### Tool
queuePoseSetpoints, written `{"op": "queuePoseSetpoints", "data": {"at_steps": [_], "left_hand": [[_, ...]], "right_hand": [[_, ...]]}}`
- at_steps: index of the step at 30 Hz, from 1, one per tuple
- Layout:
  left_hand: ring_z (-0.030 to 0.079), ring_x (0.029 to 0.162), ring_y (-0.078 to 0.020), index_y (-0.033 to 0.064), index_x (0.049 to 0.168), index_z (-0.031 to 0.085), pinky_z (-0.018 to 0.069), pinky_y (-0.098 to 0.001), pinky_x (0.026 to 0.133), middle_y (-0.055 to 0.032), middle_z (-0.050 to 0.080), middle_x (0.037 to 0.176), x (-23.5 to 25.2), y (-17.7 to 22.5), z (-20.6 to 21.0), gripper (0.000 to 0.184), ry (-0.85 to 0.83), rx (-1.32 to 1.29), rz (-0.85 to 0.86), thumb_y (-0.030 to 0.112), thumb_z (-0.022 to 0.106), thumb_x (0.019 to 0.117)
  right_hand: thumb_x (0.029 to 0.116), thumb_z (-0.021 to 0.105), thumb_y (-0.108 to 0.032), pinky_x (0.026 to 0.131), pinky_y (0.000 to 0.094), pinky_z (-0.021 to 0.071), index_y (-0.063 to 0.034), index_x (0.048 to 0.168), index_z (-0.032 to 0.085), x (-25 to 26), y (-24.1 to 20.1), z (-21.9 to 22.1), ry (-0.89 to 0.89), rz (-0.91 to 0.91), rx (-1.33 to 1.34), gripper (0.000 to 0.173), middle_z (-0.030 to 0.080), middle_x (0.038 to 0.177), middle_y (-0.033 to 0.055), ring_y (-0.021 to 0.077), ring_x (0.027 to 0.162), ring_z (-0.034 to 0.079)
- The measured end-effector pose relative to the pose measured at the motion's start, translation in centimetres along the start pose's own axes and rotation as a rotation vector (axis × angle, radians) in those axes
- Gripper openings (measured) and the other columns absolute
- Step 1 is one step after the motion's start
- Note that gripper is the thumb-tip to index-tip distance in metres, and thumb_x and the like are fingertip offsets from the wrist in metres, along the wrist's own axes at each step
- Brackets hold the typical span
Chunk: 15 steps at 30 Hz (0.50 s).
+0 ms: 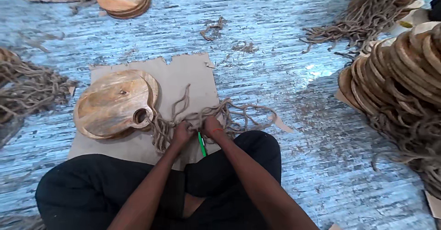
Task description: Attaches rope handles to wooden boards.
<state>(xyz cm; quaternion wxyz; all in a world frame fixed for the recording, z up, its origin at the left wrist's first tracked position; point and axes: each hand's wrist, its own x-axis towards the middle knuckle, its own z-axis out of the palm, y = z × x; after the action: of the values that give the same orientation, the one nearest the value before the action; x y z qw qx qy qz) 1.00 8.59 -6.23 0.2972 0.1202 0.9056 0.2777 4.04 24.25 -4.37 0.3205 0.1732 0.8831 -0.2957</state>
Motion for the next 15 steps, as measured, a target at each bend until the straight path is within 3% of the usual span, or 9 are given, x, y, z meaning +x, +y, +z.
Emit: {"op": "queuePoseSetpoints", "data": {"at_steps": [4,9,11,13,14,15], "left_hand": [[0.064,0.116,-0.0365,-0.0047,0.115,0.071,0.0478,-0.0520,0.106,-0.0241,0.068,0.120,-0.5,-0.5,-0.6,0.029,0.011,-0.015,-0.027,0.018,0.072,0.0964],[0.065,0.117,-0.0360,-0.0032,0.123,0.068,0.0482,-0.0547,0.105,-0.0245,0.068,0.122,-0.5,-1.3,-1.7,0.034,-0.022,-0.206,-0.036,0.020,0.072,0.0978],[0.064,0.117,-0.0363,-0.0029,0.125,0.067,0.0482,-0.0556,0.105,-0.0249,0.067,0.124,-0.4,-1.1,-1.8,0.035,0.018,-0.304,-0.050,0.020,0.071,0.0987],[0.066,0.111,-0.0354,-0.0019,0.125,0.067,0.0506,-0.0557,0.100,-0.0243,0.068,0.119,-0.9,-0.8,-1.9,0.035,0.020,-0.344,-0.049,0.022,0.071,0.0991],[0.067,0.107,-0.0345,-0.0017,0.124,0.067,0.0522,-0.0544,0.096,-0.0240,0.068,0.117,-1.1,-0.4,-2.1,0.035,0.010,-0.353,-0.044,0.022,0.071,0.0992],[0.067,0.105,-0.0341,-0.0018,0.126,0.066,0.0529,-0.0533,0.095,-0.0245,0.068,0.117,-1.4,0.1,-2.3,0.036,0.001,-0.363,-0.045,0.022,0.070,0.0997]], "right_hand": [[0.0953,0.070,-0.018,0.094,0.0613,0.0535,-0.0031,0.108,0.076,0.3,1.0,0.1,0.073,-0.009,0.069,0.020,0.071,0.115,0.0227,0.0406,0.110,0.068],[0.0995,0.065,-0.014,0.101,0.0603,0.0507,-0.0039,0.118,0.074,0.7,2.7,-1.3,0.079,-0.158,0.054,0.023,0.070,0.122,0.0226,0.0399,0.117,0.066],[0.0939,0.074,-0.018,0.105,0.0620,0.0472,-0.0077,0.128,0.069,0.2,3.2,-1.8,0.086,-0.224,-0.073,0.036,0.063,0.134,0.0225,0.0428,0.128,0.058],[0.0798,0.089,-0.030,0.107,0.0665,0.0422,-0.0157,0.141,0.061,-0.9,3.2,-1.4,0.060,-0.237,-0.253,0.069,0.051,0.150,0.0208,0.0459,0.138,0.046],[0.0733,0.094,-0.029,0.106,0.0696,0.0409,-0.0168,0.142,0.060,-1.6,3.0,-1.1,0.069,-0.238,-0.320,0.078,0.047,0.153,0.0212,0.0479,0.140,0.043],[0.0708,0.095,-0.021,0.103,0.0723,0.0410,-0.0157,0.138,0.063,-2.2,3.1,-0.7,0.097,-0.242,-0.370,0.075,0.047,0.152,0.0222,0.0498,0.139,0.043]]}}
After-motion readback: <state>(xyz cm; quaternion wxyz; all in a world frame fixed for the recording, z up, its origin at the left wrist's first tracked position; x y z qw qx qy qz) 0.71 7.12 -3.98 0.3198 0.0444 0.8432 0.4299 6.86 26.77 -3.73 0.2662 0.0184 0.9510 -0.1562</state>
